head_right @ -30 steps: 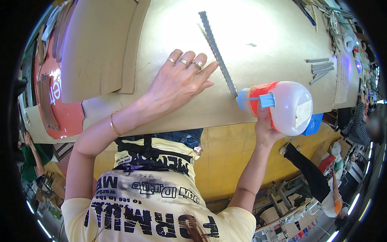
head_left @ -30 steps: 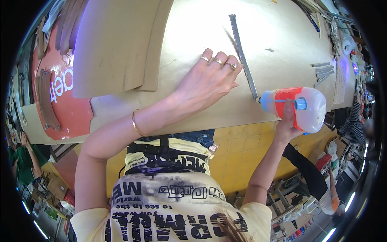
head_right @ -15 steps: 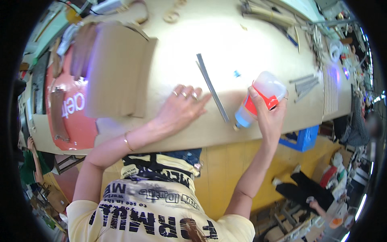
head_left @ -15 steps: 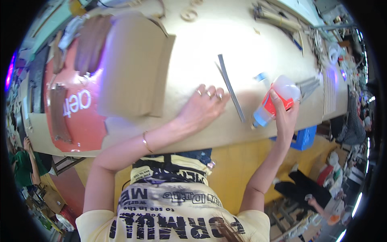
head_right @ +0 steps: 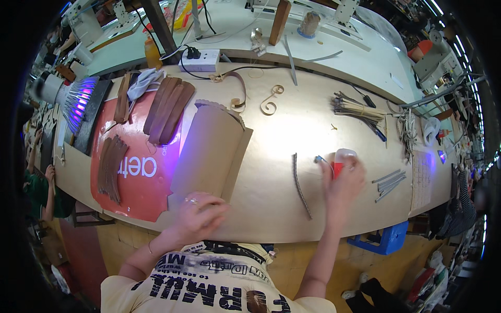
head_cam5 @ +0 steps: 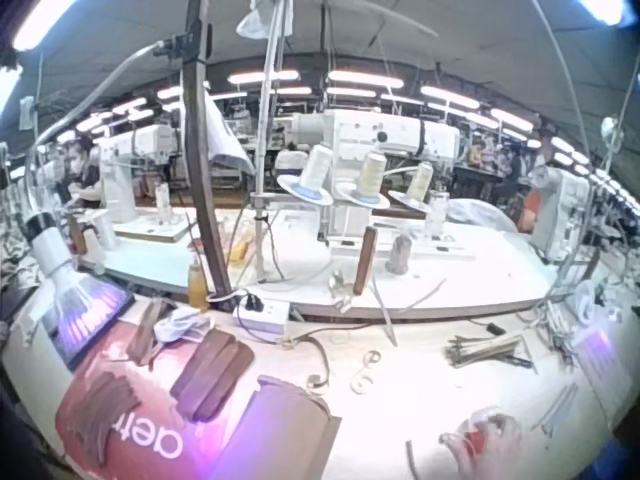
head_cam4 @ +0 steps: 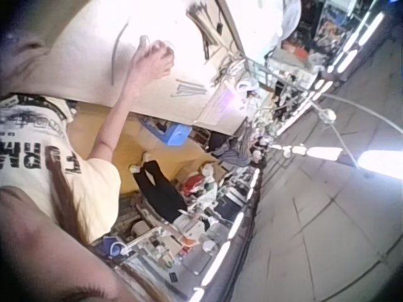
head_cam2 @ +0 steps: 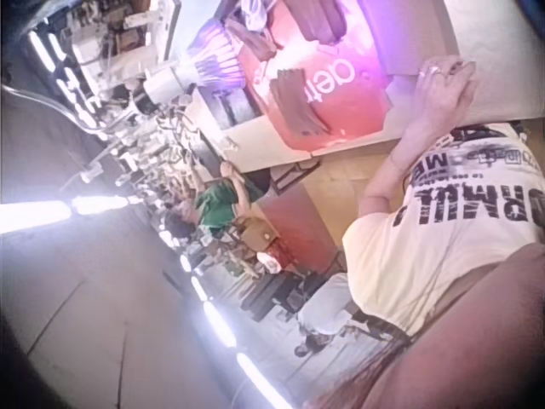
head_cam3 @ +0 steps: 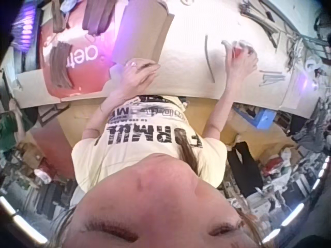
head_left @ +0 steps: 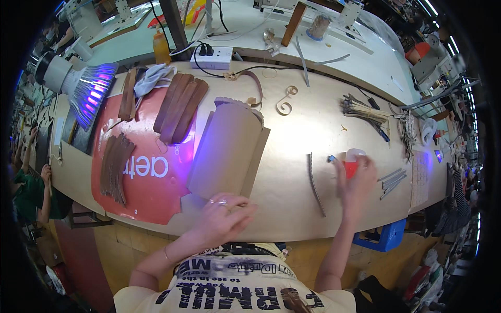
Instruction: The person assembles braided leather straps by hand, aligning them on a cardboard form, applying glue from a bottle, and pressing them into place. They handle multiple strap pieces, a glue bottle, and a cardboard form, then stack the finished straps and place them on a nearby table.
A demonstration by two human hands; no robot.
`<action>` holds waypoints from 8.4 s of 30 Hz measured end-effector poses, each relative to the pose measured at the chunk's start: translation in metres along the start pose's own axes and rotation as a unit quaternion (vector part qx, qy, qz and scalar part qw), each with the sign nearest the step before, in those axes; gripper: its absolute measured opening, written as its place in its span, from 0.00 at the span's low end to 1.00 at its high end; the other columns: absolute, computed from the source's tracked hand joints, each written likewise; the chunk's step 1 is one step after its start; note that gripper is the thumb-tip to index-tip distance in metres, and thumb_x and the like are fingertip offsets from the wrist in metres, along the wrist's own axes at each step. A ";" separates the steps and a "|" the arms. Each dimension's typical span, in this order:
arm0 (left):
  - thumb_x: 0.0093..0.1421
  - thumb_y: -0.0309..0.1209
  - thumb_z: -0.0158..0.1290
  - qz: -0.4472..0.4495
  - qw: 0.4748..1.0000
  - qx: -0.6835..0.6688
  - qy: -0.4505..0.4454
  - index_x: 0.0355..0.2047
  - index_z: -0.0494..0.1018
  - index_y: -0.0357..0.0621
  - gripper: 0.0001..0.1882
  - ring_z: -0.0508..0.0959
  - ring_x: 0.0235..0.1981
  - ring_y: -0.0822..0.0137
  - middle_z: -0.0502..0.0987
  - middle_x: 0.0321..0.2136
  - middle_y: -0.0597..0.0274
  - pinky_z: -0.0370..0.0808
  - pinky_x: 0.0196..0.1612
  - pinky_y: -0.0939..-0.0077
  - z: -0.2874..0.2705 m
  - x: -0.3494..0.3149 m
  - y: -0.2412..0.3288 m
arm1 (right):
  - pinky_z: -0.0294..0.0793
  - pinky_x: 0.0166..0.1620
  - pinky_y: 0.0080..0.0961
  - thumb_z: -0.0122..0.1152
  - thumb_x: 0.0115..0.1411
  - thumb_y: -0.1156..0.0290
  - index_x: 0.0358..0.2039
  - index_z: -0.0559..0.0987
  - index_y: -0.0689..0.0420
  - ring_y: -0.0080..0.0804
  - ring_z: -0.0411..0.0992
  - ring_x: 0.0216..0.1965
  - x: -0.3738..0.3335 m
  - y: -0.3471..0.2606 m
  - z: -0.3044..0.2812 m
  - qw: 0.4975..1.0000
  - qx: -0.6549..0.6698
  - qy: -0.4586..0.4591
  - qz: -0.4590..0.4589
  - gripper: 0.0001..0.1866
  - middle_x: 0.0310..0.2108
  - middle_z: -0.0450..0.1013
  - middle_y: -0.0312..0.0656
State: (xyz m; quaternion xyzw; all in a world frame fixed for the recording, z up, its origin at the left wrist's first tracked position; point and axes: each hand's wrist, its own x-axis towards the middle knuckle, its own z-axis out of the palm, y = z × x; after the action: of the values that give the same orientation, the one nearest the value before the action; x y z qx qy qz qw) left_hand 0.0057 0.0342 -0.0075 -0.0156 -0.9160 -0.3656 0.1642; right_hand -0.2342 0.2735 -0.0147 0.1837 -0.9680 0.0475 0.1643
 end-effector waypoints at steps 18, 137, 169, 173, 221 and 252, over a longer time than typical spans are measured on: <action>0.61 0.28 0.53 -0.117 0.958 0.200 0.171 0.40 0.81 0.45 0.10 0.75 0.42 0.54 0.75 0.40 0.51 0.71 0.47 0.64 -0.122 0.116 -0.245 | 0.60 0.54 0.39 0.59 0.61 0.62 0.33 0.82 0.55 0.38 0.70 0.48 -0.039 -0.045 0.057 0.999 0.031 0.022 -0.020 0.10 0.40 0.76 0.38; 0.61 0.18 0.53 -0.278 0.721 -0.589 0.238 0.61 0.60 0.33 0.27 0.80 0.44 0.70 0.81 0.41 0.51 0.78 0.47 0.80 -0.034 0.027 -0.093 | 0.70 0.32 0.20 0.59 0.64 0.73 0.35 0.78 0.69 0.20 0.68 0.26 0.005 -0.235 -0.045 0.824 0.466 -0.313 -0.080 0.09 0.25 0.75 0.40; 0.63 0.19 0.52 -0.294 0.710 -0.596 0.234 0.62 0.59 0.33 0.27 0.82 0.40 0.68 0.82 0.40 0.50 0.79 0.44 0.80 -0.035 0.023 -0.093 | 0.66 0.31 0.29 0.61 0.61 0.69 0.30 0.80 0.61 0.32 0.68 0.18 0.006 -0.243 -0.040 0.844 0.435 -0.296 -0.103 0.08 0.18 0.73 0.41; 0.63 0.21 0.54 -0.314 0.709 -0.582 0.246 0.60 0.60 0.34 0.26 0.83 0.36 0.70 0.83 0.36 0.53 0.78 0.37 0.83 -0.038 0.028 -0.095 | 0.65 0.24 0.26 0.61 0.60 0.71 0.28 0.81 0.62 0.30 0.68 0.15 0.008 -0.245 -0.038 0.840 0.447 -0.295 -0.092 0.08 0.16 0.73 0.43; 0.59 0.19 0.57 -0.339 0.702 -0.581 0.236 0.34 0.65 0.44 0.12 0.79 0.27 0.75 0.81 0.27 0.58 0.76 0.33 0.84 -0.029 0.027 -0.112 | 0.65 0.27 0.17 0.63 0.55 0.78 0.36 0.73 0.63 0.17 0.65 0.21 0.017 -0.245 -0.038 0.812 0.472 -0.344 -0.013 0.10 0.18 0.70 0.36; 0.58 0.16 0.52 -0.164 0.949 -0.201 0.176 0.49 0.76 0.35 0.18 0.77 0.53 0.54 0.76 0.51 0.44 0.75 0.54 0.67 -0.036 0.018 -0.084 | 0.61 0.22 0.18 0.67 0.54 0.75 0.39 0.67 0.59 0.17 0.63 0.16 0.015 -0.236 -0.032 0.809 0.493 -0.317 -0.045 0.17 0.16 0.71 0.36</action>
State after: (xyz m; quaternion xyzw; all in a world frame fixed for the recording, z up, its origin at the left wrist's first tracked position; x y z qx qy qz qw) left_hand -0.0139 -0.0534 -0.0337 0.1667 -0.7697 -0.5612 0.2545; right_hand -0.1504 0.0539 0.0280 0.2884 -0.8033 0.4504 -0.2621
